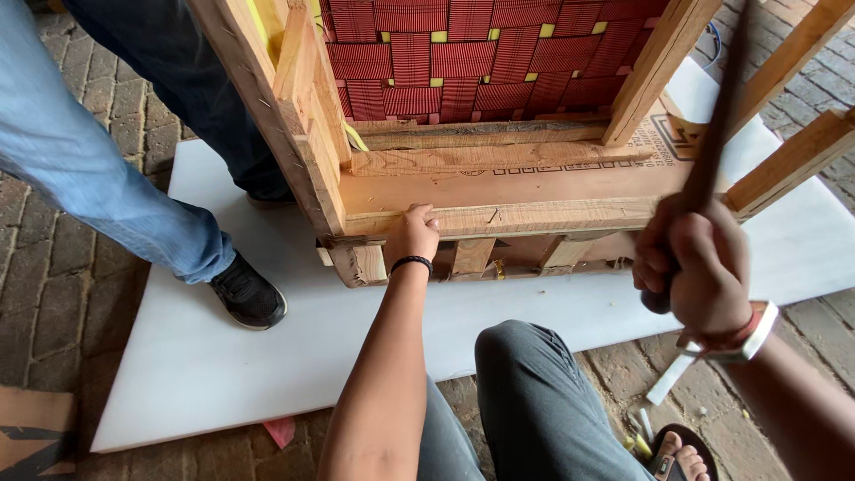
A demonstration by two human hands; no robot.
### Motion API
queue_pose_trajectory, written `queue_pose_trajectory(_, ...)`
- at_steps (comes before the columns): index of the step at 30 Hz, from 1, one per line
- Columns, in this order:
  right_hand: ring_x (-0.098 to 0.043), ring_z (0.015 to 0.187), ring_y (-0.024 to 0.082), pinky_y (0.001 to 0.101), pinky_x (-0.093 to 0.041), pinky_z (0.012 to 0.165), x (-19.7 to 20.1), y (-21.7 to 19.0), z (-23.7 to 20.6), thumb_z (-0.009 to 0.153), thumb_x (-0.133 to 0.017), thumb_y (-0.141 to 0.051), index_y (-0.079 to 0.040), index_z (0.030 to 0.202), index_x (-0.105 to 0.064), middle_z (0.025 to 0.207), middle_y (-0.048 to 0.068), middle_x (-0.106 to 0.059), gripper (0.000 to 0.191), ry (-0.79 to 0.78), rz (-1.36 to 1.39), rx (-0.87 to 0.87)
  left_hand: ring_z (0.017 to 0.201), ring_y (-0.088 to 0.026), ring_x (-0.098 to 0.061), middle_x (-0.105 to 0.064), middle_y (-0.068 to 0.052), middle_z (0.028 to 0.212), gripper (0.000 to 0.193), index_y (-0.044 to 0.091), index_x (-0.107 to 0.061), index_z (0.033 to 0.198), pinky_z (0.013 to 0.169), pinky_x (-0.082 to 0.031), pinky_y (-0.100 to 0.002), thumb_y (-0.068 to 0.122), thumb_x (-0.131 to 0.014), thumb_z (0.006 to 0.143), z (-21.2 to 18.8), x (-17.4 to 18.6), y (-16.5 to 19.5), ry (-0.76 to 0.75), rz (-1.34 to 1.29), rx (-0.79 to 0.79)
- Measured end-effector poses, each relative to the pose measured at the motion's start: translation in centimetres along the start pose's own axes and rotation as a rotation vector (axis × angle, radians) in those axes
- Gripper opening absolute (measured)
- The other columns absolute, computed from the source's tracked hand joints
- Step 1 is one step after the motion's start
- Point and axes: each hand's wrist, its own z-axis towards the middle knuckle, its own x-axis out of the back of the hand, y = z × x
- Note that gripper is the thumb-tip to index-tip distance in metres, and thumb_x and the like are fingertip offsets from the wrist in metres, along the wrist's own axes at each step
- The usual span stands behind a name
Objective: The person sits on the floor beside a wooden furniture frame with red woven webbing and hammers nails along its edge, holding each nail in place with one hand while striking it with a hammer. They work around the frame, positioning and driving nails one at a time.
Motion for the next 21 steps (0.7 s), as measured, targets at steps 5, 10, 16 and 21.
queue_pose_trajectory(5, -0.037, 0.046, 0.012, 0.0315, -0.032, 0.04, -1.5, 6.0, -1.6, 0.1, -0.051, -0.042, -0.017, 0.098, -0.06, 0.062, 0.0, -0.045, 0.026, -0.138, -0.629, -0.858, 0.112, -0.03, -0.068, -0.073, -0.004, 0.121, 0.035, 0.024, -0.067, 0.128, 0.091, -0.055, -0.043, 0.028, -0.064, 0.094, -0.5, 0.9, 0.7, -0.029, -0.027, 0.033)
queue_pose_trajectory(10, -0.032, 0.047, 0.01, 0.0295, -0.028, 0.039, 1.2, 4.8, -1.3, 0.105, -0.042, -0.048, -0.012, 0.093, -0.047, 0.063, -0.002, -0.04, 0.038, 0.143, -0.173, -0.65, 0.113, -0.031, -0.066, -0.071, -0.006, 0.123, 0.036, 0.023, -0.067, 0.129, 0.092, -0.053, -0.045, 0.027, -0.064, 0.093, -0.2, 0.6, 0.3, 0.0, -0.039, 0.02)
queue_pose_trajectory(16, -0.045, 0.059, 0.01, 0.029, -0.039, 0.057, 2.2, 0.2, -1.6, 0.107, -0.04, -0.061, -0.015, 0.107, -0.054, 0.077, -0.001, -0.05, 0.048, -0.04, 0.053, 0.2, 0.113, -0.031, -0.067, -0.072, -0.006, 0.123, 0.035, 0.024, -0.068, 0.128, 0.092, -0.054, -0.044, 0.027, -0.064, 0.093, 0.5, 0.2, 0.0, -0.005, -0.04, 0.041)
queue_pose_trajectory(21, -0.032, 0.047, 0.012, 0.0327, -0.031, 0.042, -1.6, 6.1, -1.5, 0.104, -0.045, -0.049, -0.012, 0.094, -0.047, 0.063, -0.002, -0.038, 0.039, 0.004, -0.356, -0.917, 0.112, -0.031, -0.068, -0.073, -0.005, 0.121, 0.033, 0.025, -0.069, 0.127, 0.092, -0.055, -0.044, 0.028, -0.064, 0.094, 0.1, 0.6, 0.1, -0.019, -0.03, 0.053)
